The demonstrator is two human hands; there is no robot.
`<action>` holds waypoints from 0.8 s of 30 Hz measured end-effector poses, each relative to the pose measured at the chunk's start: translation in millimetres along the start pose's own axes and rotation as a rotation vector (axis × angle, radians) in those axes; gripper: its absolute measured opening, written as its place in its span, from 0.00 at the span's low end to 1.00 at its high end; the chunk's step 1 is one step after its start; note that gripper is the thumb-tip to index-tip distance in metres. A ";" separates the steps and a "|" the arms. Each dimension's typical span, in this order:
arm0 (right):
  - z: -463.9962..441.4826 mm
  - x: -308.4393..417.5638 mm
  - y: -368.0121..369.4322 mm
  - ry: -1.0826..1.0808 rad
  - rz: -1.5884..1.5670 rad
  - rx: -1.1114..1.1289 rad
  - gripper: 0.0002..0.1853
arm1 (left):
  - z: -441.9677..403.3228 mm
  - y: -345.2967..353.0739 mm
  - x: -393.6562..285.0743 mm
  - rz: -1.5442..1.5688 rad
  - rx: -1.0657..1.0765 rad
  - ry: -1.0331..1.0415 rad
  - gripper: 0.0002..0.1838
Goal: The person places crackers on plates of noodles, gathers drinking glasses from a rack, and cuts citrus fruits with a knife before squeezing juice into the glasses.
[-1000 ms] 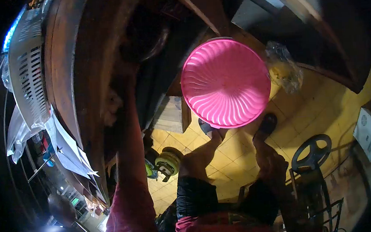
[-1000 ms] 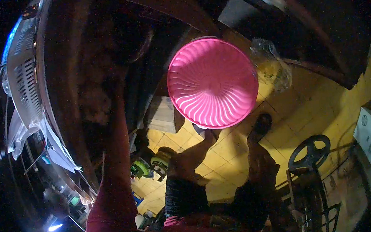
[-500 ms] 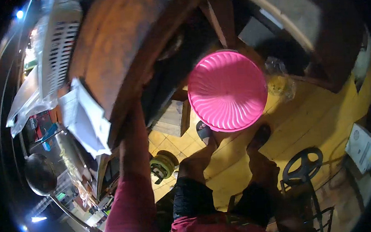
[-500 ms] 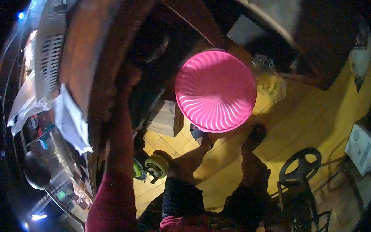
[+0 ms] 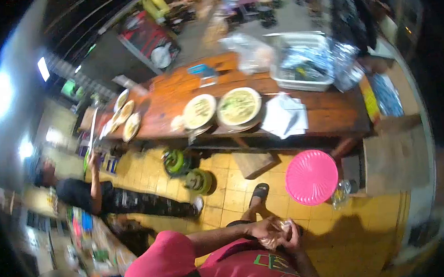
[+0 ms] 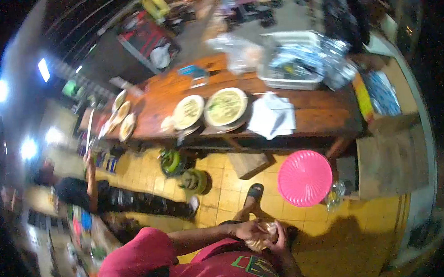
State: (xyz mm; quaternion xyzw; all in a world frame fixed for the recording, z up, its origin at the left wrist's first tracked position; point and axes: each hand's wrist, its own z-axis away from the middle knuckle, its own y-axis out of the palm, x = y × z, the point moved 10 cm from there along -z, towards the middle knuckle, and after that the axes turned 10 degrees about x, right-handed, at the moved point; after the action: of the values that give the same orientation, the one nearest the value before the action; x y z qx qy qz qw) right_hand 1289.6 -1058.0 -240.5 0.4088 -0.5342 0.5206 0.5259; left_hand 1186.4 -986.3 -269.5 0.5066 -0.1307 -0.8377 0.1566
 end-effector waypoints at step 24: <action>22.8 305.3 411.2 0.307 -0.334 1.424 0.34 | 573.7 108.2 80.3 0.725 -0.916 0.811 0.41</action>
State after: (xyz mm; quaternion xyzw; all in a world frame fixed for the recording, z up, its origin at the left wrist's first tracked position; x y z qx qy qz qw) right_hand 847.3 -995.8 11.2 0.6489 0.0805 0.7050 0.2747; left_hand 654.9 -1082.5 -34.0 0.5862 0.1426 -0.4490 0.6591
